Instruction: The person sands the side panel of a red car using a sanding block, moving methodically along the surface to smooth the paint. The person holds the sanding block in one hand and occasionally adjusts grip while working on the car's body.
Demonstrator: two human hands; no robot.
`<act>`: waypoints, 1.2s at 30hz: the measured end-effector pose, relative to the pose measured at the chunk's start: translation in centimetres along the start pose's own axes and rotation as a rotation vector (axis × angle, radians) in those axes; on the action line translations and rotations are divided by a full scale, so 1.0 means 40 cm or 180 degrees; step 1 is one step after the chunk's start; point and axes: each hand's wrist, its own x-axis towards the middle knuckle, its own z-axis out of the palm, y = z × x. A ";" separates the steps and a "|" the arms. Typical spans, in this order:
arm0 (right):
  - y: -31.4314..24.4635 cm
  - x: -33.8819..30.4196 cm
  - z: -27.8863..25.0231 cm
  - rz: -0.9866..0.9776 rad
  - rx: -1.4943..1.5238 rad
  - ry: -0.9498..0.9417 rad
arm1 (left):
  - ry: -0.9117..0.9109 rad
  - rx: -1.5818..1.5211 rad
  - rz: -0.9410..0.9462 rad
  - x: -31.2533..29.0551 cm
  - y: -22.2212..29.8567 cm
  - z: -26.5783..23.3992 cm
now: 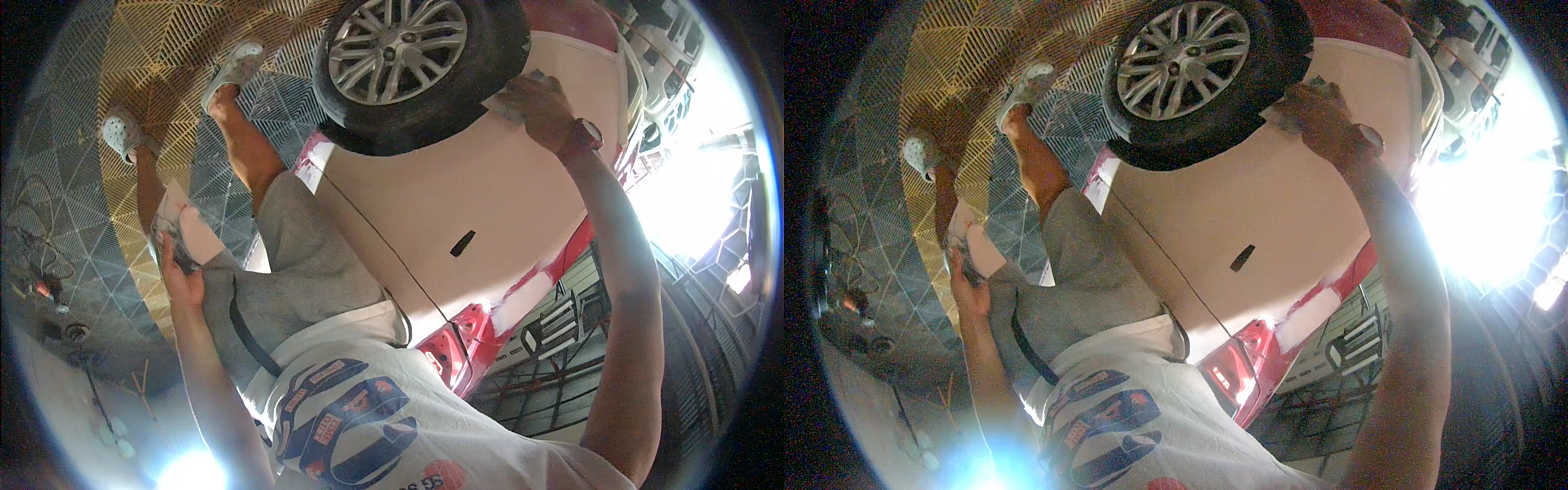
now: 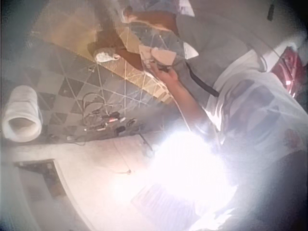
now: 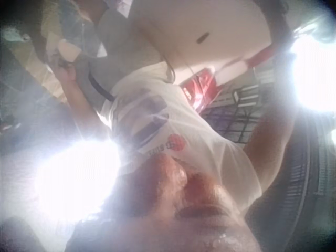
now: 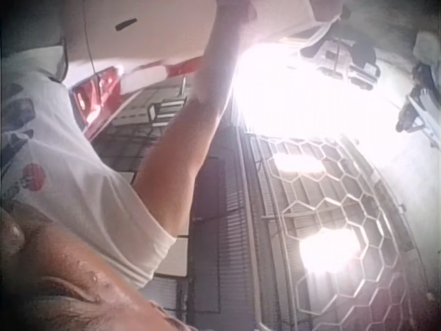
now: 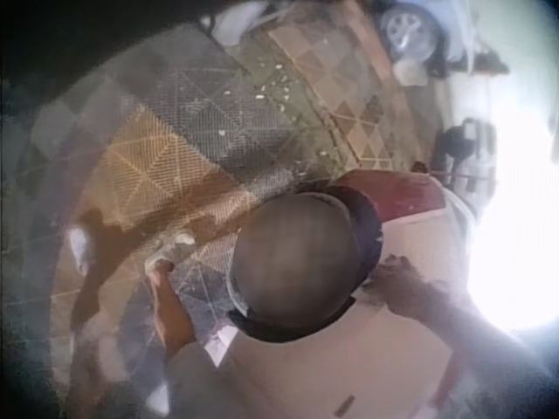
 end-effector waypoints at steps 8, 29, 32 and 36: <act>-0.082 -0.122 -0.009 -0.0434 -0.0230 0.0302 | -0.0044 0.0222 0.0131 -0.019 -0.010 0.036; 0.187 0.020 -0.030 -0.0466 -0.0140 0.0027 | 0.0098 0.0311 0.0183 -0.011 -0.027 0.037; 0.190 -0.067 -0.010 -0.0589 -0.0157 0.0179 | -0.0017 0.0241 0.0158 -0.012 -0.030 0.054; 0.247 -0.144 -0.005 -0.0632 0.0096 -0.0054 | 0.0192 0.0272 0.0156 -0.037 -0.021 0.103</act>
